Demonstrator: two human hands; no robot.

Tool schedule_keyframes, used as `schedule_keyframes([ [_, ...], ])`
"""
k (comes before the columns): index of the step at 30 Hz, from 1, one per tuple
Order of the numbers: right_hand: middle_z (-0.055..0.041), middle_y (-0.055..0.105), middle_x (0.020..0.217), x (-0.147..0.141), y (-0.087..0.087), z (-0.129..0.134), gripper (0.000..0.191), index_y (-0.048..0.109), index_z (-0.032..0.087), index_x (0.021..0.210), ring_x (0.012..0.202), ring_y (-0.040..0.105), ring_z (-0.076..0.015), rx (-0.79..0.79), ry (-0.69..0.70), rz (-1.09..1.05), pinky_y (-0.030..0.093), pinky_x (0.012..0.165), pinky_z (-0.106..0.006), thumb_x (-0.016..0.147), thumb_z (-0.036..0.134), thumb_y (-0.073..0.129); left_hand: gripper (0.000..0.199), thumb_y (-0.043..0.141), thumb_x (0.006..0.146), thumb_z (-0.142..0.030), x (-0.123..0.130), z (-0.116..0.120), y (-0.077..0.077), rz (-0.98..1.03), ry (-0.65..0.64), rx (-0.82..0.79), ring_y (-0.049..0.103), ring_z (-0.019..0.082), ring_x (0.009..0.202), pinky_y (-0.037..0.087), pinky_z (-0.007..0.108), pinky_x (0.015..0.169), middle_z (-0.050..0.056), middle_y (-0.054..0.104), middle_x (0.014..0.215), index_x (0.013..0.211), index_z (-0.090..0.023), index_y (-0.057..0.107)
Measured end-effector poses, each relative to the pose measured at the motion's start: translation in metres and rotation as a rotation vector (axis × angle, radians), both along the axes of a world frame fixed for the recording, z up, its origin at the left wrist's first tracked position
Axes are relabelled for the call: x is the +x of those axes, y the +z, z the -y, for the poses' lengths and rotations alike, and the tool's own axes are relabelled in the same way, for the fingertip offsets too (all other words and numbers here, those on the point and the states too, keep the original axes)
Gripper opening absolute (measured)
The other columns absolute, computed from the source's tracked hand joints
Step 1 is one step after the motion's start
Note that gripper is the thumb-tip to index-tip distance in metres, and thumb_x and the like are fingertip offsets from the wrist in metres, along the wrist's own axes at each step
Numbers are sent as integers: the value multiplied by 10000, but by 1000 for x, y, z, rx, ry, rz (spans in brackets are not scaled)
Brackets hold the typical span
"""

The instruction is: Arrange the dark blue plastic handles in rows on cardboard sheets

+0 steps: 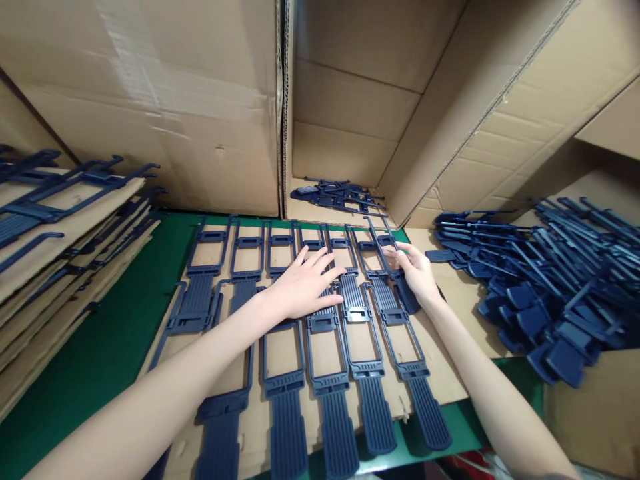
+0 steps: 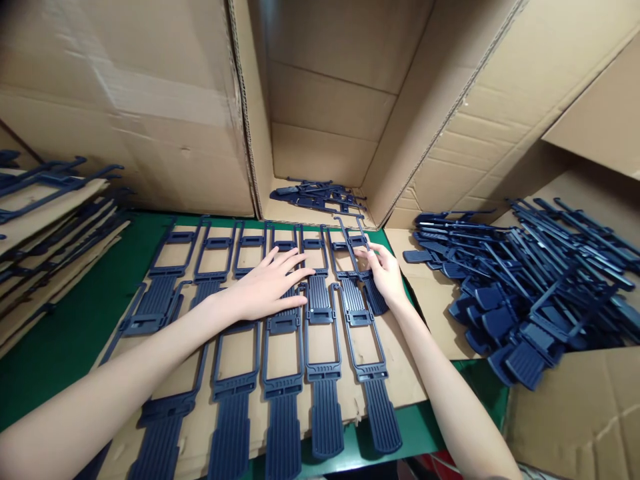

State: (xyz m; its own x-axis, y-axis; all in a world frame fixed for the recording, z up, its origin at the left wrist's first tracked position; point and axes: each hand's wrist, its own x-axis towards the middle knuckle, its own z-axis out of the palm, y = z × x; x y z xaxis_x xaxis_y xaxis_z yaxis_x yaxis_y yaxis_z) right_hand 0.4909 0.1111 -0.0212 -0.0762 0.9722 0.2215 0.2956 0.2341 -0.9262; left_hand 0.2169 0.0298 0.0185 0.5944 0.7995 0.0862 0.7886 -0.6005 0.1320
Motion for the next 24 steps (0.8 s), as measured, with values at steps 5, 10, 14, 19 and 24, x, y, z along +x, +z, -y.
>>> schedule_keyframes([
  [5, -63, 714, 906, 0, 1, -1, 385, 547, 220, 1033, 717, 640, -178, -2, -17, -14, 504, 674, -332, 804, 530, 550, 605, 349, 922, -614, 1, 0, 1, -11, 7, -13, 179, 306, 1432, 72, 528, 1148, 116, 310, 1521, 1381, -228, 431],
  [10, -22, 659, 753, 19, 4, -7, 403, 600, 201, 1014, 611, 581, -149, 9, -161, 1, 493, 598, -307, 742, 498, 605, 598, 336, 926, -613, -1, -1, 0, -4, -1, -12, 165, 299, 1437, 71, 524, 1148, 113, 289, 1531, 1381, -235, 425],
  [14, -20, 629, 681, 40, 4, -13, 369, 640, 187, 918, 621, 590, -167, 7, -266, 55, 487, 594, -315, 692, 479, 633, 603, 327, 927, -615, -1, -1, 0, -11, 0, -15, 166, 300, 1436, 82, 525, 1146, 121, 295, 1527, 1385, -234, 420],
  [19, -50, 662, 667, 54, 3, -14, 332, 683, 162, 855, 629, 625, -203, -29, -328, 188, 489, 650, -352, 667, 435, 659, 599, 337, 926, -612, 0, 0, 2, -17, 3, -20, 173, 301, 1434, 91, 521, 1144, 120, 301, 1524, 1382, -235, 425],
  [24, -60, 670, 642, 54, 4, -12, 292, 695, 169, 744, 663, 639, -232, -35, -359, 283, 489, 699, -366, 640, 441, 680, 600, 322, 928, -616, -1, -1, 0, -10, -2, -9, 164, 295, 1437, 85, 517, 1146, 117, 296, 1527, 1386, -240, 416],
])
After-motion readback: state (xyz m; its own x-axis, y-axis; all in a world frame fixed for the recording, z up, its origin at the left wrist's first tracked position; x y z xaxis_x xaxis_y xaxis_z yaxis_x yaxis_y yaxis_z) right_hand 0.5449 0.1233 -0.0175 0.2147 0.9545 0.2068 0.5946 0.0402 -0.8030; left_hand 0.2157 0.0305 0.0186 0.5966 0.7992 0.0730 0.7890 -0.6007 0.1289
